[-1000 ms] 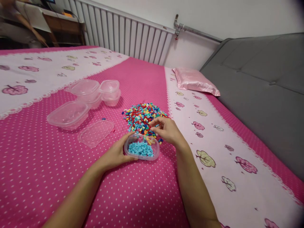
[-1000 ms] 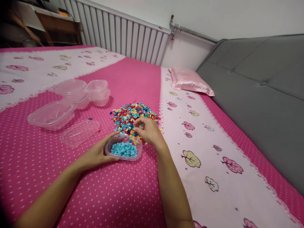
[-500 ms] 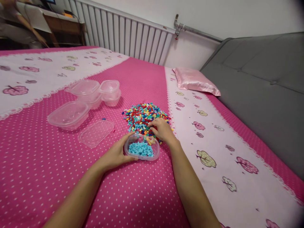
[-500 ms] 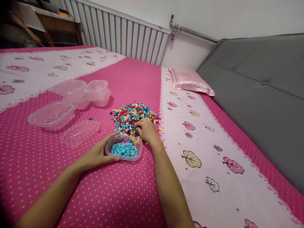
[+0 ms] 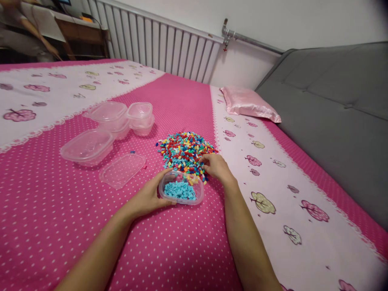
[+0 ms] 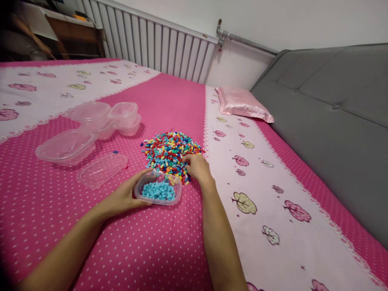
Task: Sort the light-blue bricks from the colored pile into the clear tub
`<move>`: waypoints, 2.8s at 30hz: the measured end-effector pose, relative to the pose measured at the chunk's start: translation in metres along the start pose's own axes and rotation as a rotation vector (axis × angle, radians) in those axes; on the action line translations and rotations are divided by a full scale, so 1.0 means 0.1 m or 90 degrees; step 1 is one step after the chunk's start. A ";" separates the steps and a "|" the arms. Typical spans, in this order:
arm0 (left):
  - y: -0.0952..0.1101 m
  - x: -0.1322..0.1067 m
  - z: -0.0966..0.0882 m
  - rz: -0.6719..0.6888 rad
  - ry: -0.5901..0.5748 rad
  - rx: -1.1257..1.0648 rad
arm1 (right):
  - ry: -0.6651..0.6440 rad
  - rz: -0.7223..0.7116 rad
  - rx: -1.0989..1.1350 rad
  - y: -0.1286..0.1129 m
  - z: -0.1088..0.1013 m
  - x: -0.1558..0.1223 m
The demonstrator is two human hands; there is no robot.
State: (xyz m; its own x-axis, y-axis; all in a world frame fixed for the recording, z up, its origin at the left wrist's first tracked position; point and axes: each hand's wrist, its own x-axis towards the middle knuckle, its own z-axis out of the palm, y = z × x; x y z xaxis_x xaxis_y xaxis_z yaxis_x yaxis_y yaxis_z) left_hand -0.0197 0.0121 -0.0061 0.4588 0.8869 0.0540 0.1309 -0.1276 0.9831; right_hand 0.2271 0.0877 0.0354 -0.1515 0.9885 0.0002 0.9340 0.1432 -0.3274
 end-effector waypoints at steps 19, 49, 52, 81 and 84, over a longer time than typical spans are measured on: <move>-0.02 0.01 0.00 0.003 -0.007 0.009 | 0.129 0.135 0.048 0.01 0.00 0.01; -0.03 0.00 -0.01 -0.003 0.000 0.017 | 0.220 0.232 0.633 0.35 0.40 0.27; -0.03 0.00 -0.01 -0.001 0.002 0.016 | 0.215 0.219 0.424 0.32 0.42 0.27; -0.05 -0.01 -0.01 -0.012 0.009 0.013 | 0.218 0.188 0.248 0.28 0.43 0.26; -0.04 -0.01 -0.01 -0.016 0.008 0.007 | 0.232 0.224 0.355 0.27 0.43 0.28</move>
State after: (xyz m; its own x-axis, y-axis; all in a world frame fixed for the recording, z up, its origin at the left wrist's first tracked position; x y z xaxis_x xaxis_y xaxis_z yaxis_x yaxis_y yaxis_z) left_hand -0.0211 0.0123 -0.0100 0.4447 0.8951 0.0311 0.1516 -0.1094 0.9824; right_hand 0.2338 0.1169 -0.0137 0.3325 0.9390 0.0883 0.5907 -0.1343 -0.7956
